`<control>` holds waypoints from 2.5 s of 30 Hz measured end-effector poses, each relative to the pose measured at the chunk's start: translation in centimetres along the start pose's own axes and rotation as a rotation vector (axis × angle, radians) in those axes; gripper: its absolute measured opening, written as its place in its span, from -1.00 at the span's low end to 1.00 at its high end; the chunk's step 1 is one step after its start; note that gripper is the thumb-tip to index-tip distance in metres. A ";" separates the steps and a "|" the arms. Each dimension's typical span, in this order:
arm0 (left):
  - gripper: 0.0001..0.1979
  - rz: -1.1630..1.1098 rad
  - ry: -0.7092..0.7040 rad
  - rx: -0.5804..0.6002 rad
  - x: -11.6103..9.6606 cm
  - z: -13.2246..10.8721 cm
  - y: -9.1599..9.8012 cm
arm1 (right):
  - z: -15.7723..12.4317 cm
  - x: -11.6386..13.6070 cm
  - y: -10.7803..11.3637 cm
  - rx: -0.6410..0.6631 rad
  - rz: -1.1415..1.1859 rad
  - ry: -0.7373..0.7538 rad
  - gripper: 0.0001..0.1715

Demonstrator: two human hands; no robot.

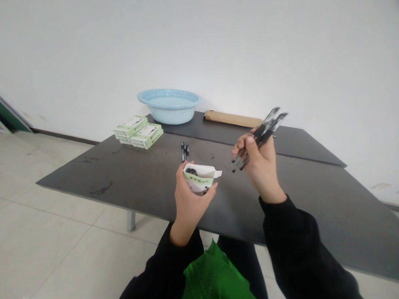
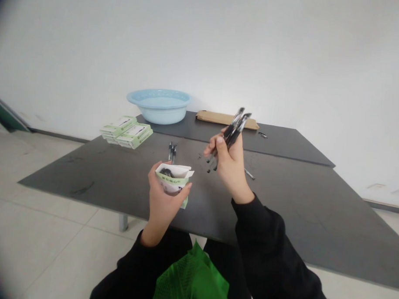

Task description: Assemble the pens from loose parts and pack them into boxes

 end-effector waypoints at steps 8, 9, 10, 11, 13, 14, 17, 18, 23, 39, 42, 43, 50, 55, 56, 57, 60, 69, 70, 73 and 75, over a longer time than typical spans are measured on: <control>-0.15 0.048 -0.001 0.015 0.2 0.1 0.0 | 1.2 1.7 -7.6 0.281 0.264 -0.025 -0.65; -0.15 0.056 0.001 0.010 0.2 0.1 0.1 | 0.8 1.1 -8.1 0.319 0.284 -0.050 -0.65; -0.15 0.062 0.000 0.006 0.2 0.1 0.1 | 0.4 0.5 -8.5 0.350 0.296 -0.077 -0.64; -0.15 0.063 -0.006 0.007 0.2 0.0 0.1 | 0.1 0.0 -8.6 0.379 0.304 -0.107 -0.65; -0.14 0.056 -0.028 0.015 0.1 0.0 0.2 | -0.6 -0.7 -8.6 0.442 0.306 -0.171 -0.67; -0.13 0.053 -0.040 0.020 0.1 -0.1 0.2 | -0.9 -0.9 -8.5 0.470 0.299 -0.200 -0.69; -0.10 0.056 -0.057 0.018 0.1 -0.1 0.1 | -1.8 -1.2 -7.7 0.524 0.265 -0.271 -0.76; -0.11 0.056 -0.053 0.016 0.1 0.0 0.1 | -2.1 -1.1 -7.5 0.520 0.249 -0.286 -0.76; -0.19 0.020 -0.058 0.041 -0.1 0.1 -0.1 | -3.1 -0.6 -6.7 0.525 0.157 -0.296 -0.72; -0.22 0.043 -0.014 -0.099 1.2 1.1 2.9 | -1.2 -1.2 -5.5 0.542 -0.162 -0.049 -0.69; -0.24 0.072 -0.025 -0.174 2.1 2.3 5.2 | 0.2 -7.4 -5.9 0.567 -0.326 -0.265 -0.71; -0.23 0.074 -0.028 -0.193 2.4 2.7 5.9 | 0.6 -9.7 -6.2 0.569 -0.459 -0.350 -0.67; -0.17 0.108 -0.060 -0.213 3.3 3.0 7.6 | 0.7 -18.9 -12.1 0.676 -1.009 -0.601 -0.19; -0.12 0.122 -0.052 -0.209 3.8 3.0 7.1 | -0.7 -20.6 -14.7 0.680 -1.180 -0.650 -0.25; -0.12 0.118 -0.053 -0.211 3.9 3.0 6.9 | -1.0 -20.7 -14.7 0.693 -1.194 -0.652 -0.35; -0.13 0.110 -0.054 -0.210 3.9 3.1 6.6 | -1.2 -20.6 -14.5 0.709 -1.203 -0.649 -0.44; -0.13 0.057 -0.038 -0.176 3.9 3.0 5.2 | -2.0 -19.8 -13.0 0.775 -1.206 -0.618 -0.56; -0.13 -0.062 -0.053 0.006 3.2 2.1 1.9 | -3.6 -14.2 -3.4 0.861 -1.017 -0.440 -0.71; -0.13 -0.052 -0.053 -0.002 3.1 2.0 1.8 | -3.6 -13.3 -2.5 0.804 -0.919 -0.390 -0.73; -0.12 -0.025 -0.042 -0.030 3.0 1.8 1.4 | -3.2 -9.9 -0.1 0.473 -0.580 -0.214 -0.86; -0.06 -0.020 -0.054 -0.054 2.8 1.6 1.1 | -3.1 -8.0 1.1 0.225 -0.390 -0.109 -0.88</control>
Point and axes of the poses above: each hand's wrist, its own z-axis towards the middle knuckle, its own y-axis out of the back of the hand, x = y × z, the point moved 4 cm from there along z, towards the middle knuckle, and after that the axes turned 11 degrees about y, right-handed, at the moved point
